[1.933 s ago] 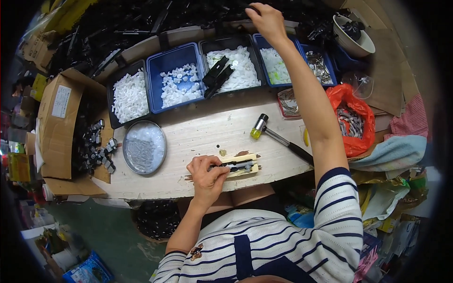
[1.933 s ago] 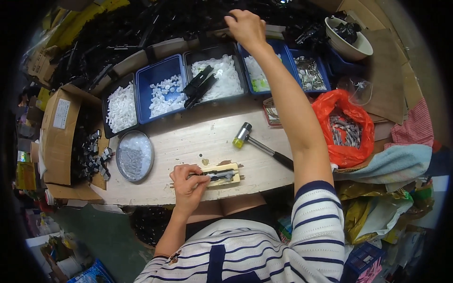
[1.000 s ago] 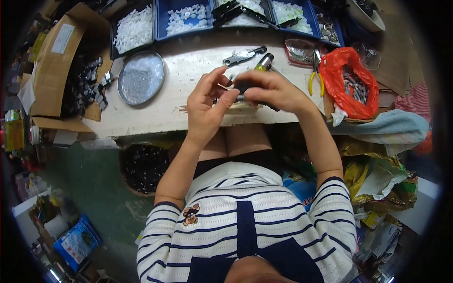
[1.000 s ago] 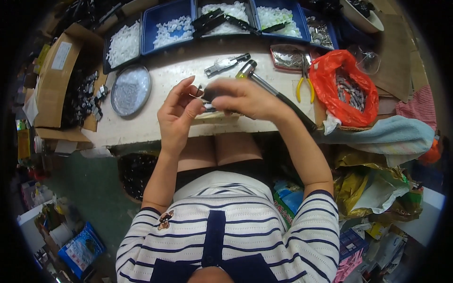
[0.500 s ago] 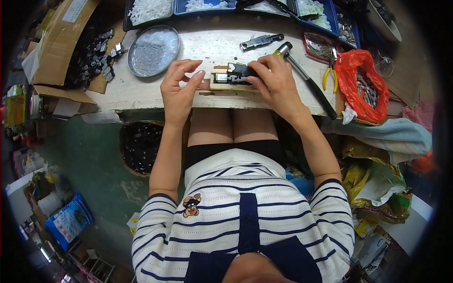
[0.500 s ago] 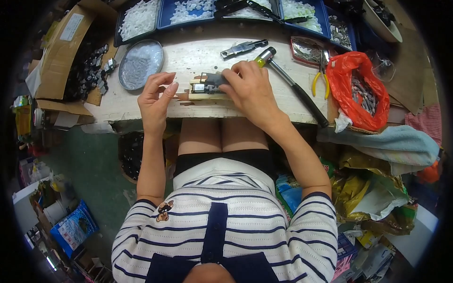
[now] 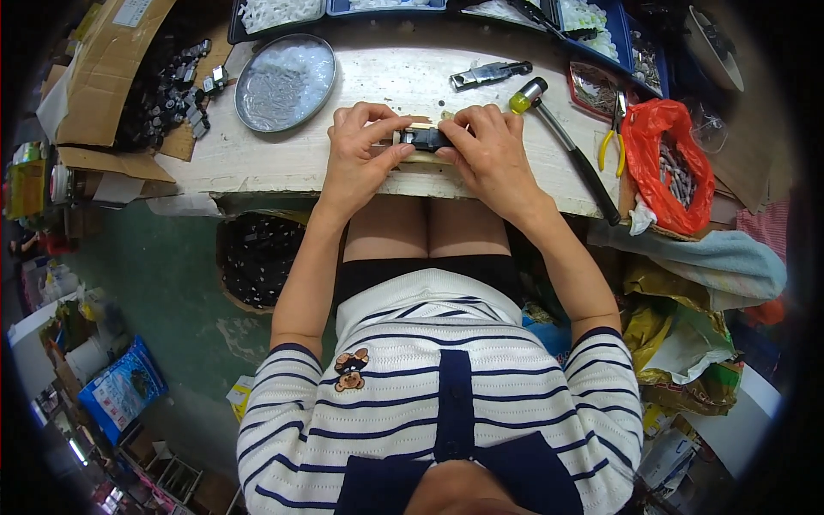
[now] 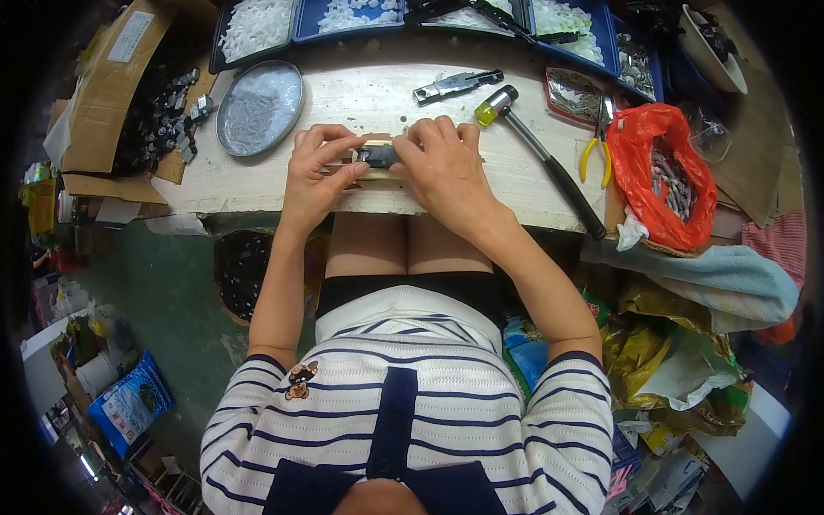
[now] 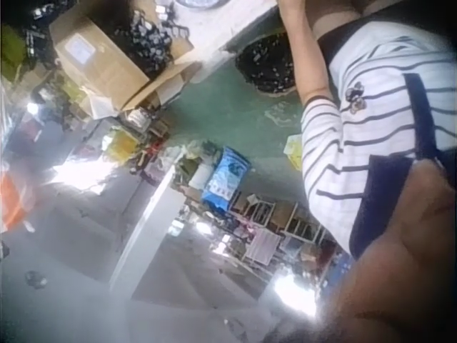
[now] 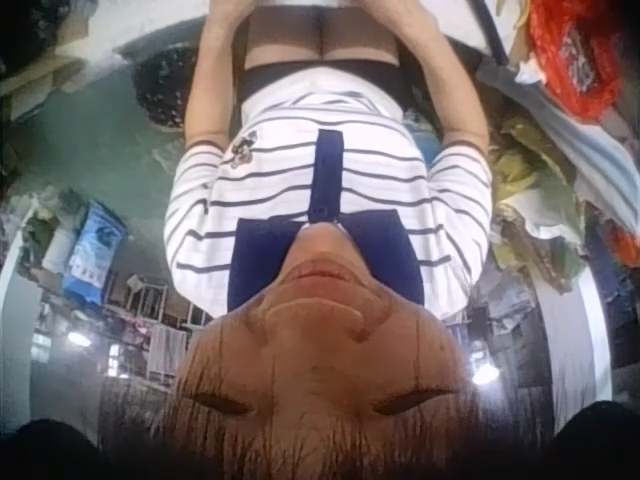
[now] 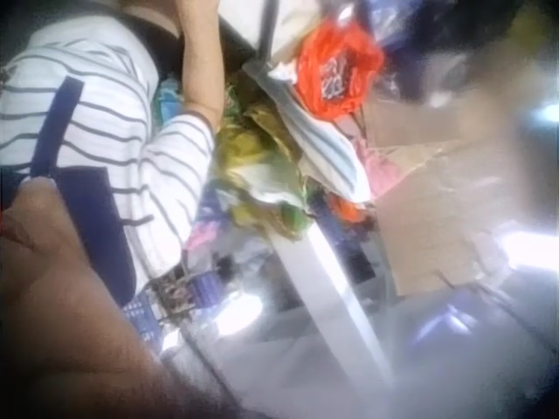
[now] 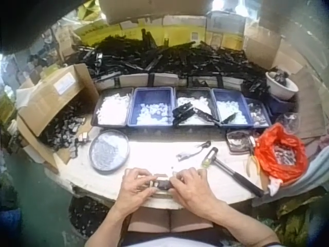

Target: The person assembles small mechanical components by hand, using a hammer and pliers to insert pins into plastic components and a housing on a jig.

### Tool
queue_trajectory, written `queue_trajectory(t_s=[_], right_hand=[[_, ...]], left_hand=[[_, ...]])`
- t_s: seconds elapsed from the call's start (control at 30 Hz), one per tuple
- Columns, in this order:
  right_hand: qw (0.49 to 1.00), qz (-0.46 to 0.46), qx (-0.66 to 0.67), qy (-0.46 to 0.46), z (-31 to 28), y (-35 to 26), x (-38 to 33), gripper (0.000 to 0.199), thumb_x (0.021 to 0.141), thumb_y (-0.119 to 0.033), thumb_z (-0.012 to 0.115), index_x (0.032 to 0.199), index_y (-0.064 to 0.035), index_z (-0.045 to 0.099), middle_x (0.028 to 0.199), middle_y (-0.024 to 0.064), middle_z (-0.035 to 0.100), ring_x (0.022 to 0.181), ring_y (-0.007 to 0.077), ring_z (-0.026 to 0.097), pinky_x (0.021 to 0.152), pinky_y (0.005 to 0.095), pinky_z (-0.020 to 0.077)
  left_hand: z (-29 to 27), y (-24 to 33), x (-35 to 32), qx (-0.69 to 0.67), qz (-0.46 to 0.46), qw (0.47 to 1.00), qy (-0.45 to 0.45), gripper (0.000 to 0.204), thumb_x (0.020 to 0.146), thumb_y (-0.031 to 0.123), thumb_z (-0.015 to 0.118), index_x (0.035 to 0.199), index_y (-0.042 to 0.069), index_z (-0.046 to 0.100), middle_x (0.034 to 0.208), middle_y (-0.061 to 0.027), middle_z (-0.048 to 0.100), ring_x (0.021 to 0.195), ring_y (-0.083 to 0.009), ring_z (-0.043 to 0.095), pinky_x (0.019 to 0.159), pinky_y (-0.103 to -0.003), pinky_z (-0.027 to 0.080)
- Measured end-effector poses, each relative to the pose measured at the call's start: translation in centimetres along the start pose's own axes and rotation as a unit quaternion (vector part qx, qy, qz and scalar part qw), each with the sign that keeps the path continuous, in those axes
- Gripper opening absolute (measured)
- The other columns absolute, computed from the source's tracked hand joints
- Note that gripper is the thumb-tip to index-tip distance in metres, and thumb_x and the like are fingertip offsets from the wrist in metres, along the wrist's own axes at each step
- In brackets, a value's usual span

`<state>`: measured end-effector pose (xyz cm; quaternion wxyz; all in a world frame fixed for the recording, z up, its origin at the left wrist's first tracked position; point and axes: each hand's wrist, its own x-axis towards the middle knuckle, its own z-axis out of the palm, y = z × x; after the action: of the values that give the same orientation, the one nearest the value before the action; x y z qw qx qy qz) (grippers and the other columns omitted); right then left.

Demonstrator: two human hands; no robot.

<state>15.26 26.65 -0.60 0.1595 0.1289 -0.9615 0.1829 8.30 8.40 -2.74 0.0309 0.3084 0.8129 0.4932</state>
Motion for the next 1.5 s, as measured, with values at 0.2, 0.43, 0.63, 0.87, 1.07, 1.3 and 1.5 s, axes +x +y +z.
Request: queue_trajectory(t_s=[0.2, 0.43, 0.63, 0.87, 1.07, 1.3, 1.5], right_hand=[[1.000, -0.001, 0.003, -0.005, -0.1, 0.1, 0.1, 0.023, 0.072, -0.017, 0.065, 0.092, -0.0092, 0.056, 0.089, 0.0053, 0.051, 0.086, 0.0215, 0.046, 0.074, 0.0380, 0.0290], [0.999, 0.005, -0.010, -0.031, 0.0, 0.0, 0.0, 0.022, 0.074, -0.017, 0.063, 0.093, -0.0092, 0.056, 0.090, 0.0056, 0.051, 0.087, 0.0223, 0.046, 0.077, 0.0400, 0.0281], [0.994, 0.050, 0.077, 0.050, -1.7, 2.8, -1.4, 0.029, 0.075, -0.017, 0.062, 0.103, -0.0096, 0.057, 0.096, 0.0086, 0.052, 0.092, 0.0238, 0.048, 0.078, 0.0385, 0.0320], [0.958, 0.227, -0.164, 0.061, -3.1, 7.0, -6.3, 0.030, 0.077, -0.015, 0.059, 0.106, -0.0077, 0.055, 0.096, 0.0095, 0.052, 0.093, 0.0262, 0.048, 0.074, 0.0381, 0.0371], [0.979, 0.174, -0.104, 0.035, -3.0, 8.9, -6.6, 0.021, 0.080, -0.010, 0.055, 0.100, -0.0048, 0.053, 0.089, 0.0129, 0.052, 0.085, 0.0313, 0.051, 0.071, 0.0398, 0.0409], [0.992, 0.122, 0.032, 0.024, -7.0, 1.0, -6.1, 0.017, 0.084, -0.012, 0.051, 0.099, -0.0042, 0.051, 0.081, 0.0144, 0.057, 0.071, 0.0333, 0.057, 0.061, 0.0418, 0.0444], [0.986, 0.160, -0.010, -0.036, -8.3, -0.2, -4.9, 0.011, 0.086, -0.015, 0.047, 0.091, -0.0053, 0.048, 0.074, 0.0147, 0.059, 0.063, 0.0338, 0.057, 0.056, 0.0428, 0.0445]], left_hand=[[-0.7, 0.2, 1.0, 0.056, 0.040, 0.997, -0.037, 0.032, 0.062, 0.011, 0.073, 0.093, 0.007, 0.066, 0.090, -0.0034, 0.056, 0.089, -0.0197, 0.045, 0.080, -0.030, 0.036], [-1.0, -0.1, 1.2, 0.069, 0.044, 0.995, -0.057, 0.028, 0.062, 0.011, 0.073, 0.088, 0.006, 0.065, 0.089, -0.0034, 0.056, 0.088, -0.0200, 0.046, 0.081, -0.031, 0.036], [-1.3, 0.6, 1.6, 0.081, 0.061, 0.993, -0.068, 0.033, 0.064, 0.013, 0.072, 0.095, 0.009, 0.064, 0.094, -0.0047, 0.054, 0.088, -0.0217, 0.046, 0.081, -0.032, 0.036], [0.2, 2.0, 1.5, 0.201, 0.190, 0.954, -0.115, 0.043, 0.069, 0.004, 0.063, 0.106, 0.026, 0.063, 0.099, -0.0036, 0.050, 0.093, -0.0207, 0.043, 0.081, -0.034, 0.028], [0.2, 2.4, 2.0, 0.305, 0.233, 0.908, -0.168, 0.060, 0.063, -0.007, 0.060, 0.111, 0.028, 0.059, 0.094, -0.0042, 0.048, 0.087, -0.0209, 0.043, 0.077, -0.034, 0.029], [0.1, 3.1, 1.8, 0.374, 0.279, 0.868, -0.170, 0.061, 0.062, -0.006, 0.057, 0.114, 0.026, 0.055, 0.092, -0.0056, 0.047, 0.086, -0.0221, 0.043, 0.076, -0.035, 0.030], [-0.1, 3.7, 2.2, 0.404, 0.287, 0.842, -0.211, 0.039, 0.075, 0.004, 0.051, 0.111, 0.018, 0.057, 0.097, -0.0074, 0.048, 0.088, -0.0215, 0.045, 0.075, -0.037, 0.030]])
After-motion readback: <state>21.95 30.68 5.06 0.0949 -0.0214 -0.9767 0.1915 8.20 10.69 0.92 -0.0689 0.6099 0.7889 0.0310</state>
